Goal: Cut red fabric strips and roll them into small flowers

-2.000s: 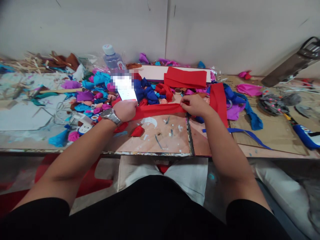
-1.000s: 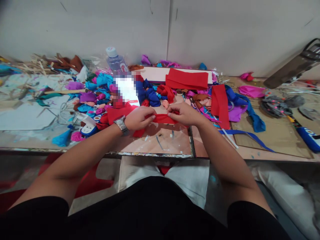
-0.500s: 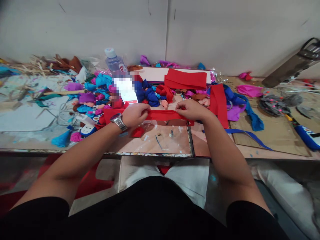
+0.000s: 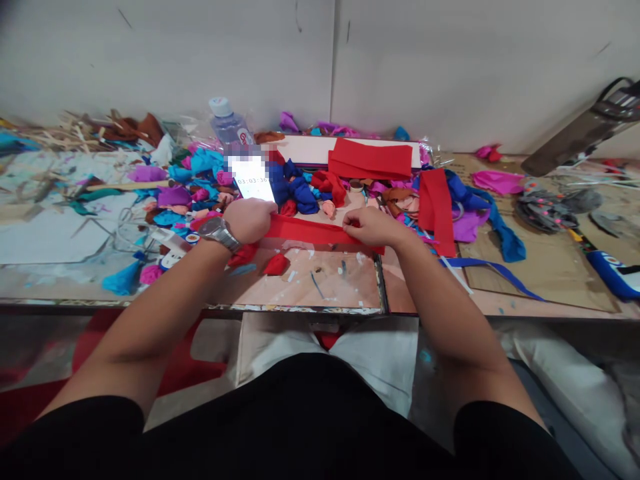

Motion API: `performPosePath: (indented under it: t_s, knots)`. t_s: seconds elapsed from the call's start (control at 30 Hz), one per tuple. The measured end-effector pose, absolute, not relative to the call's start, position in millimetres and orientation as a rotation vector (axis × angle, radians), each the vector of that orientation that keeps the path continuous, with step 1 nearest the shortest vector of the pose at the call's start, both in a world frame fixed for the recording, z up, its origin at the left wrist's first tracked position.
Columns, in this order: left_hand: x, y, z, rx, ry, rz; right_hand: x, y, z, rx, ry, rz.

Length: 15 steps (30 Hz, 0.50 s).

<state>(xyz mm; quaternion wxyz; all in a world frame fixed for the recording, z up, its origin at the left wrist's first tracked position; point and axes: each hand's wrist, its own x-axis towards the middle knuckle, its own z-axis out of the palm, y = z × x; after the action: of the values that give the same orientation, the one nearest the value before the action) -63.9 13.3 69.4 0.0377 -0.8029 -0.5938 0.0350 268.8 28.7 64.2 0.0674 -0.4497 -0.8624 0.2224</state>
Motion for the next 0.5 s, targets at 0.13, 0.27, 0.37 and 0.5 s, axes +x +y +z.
performPosePath:
  t_s: [0.13, 0.27, 0.37, 0.5]
  knots:
    - [-70.6, 11.8, 71.9, -2.451, -1.793, 0.231, 265.9, 27.1, 63.2, -1.382, -2.630, 0.563]
    - [-73.2, 11.1, 73.4, -2.456, -1.774, 0.225, 272.7, 28.8, 70.8, -1.531, -2.603, 0.449]
    - [-74.5, 9.7, 76.9, -2.435, -1.795, 0.212, 280.5, 32.9, 74.9, -1.625, -2.582, 0.318]
    - [-75.1, 3.6, 84.8, -2.398, -1.796, 0.186, 283.5, 35.5, 75.6, -1.673, -2.594, 0.264]
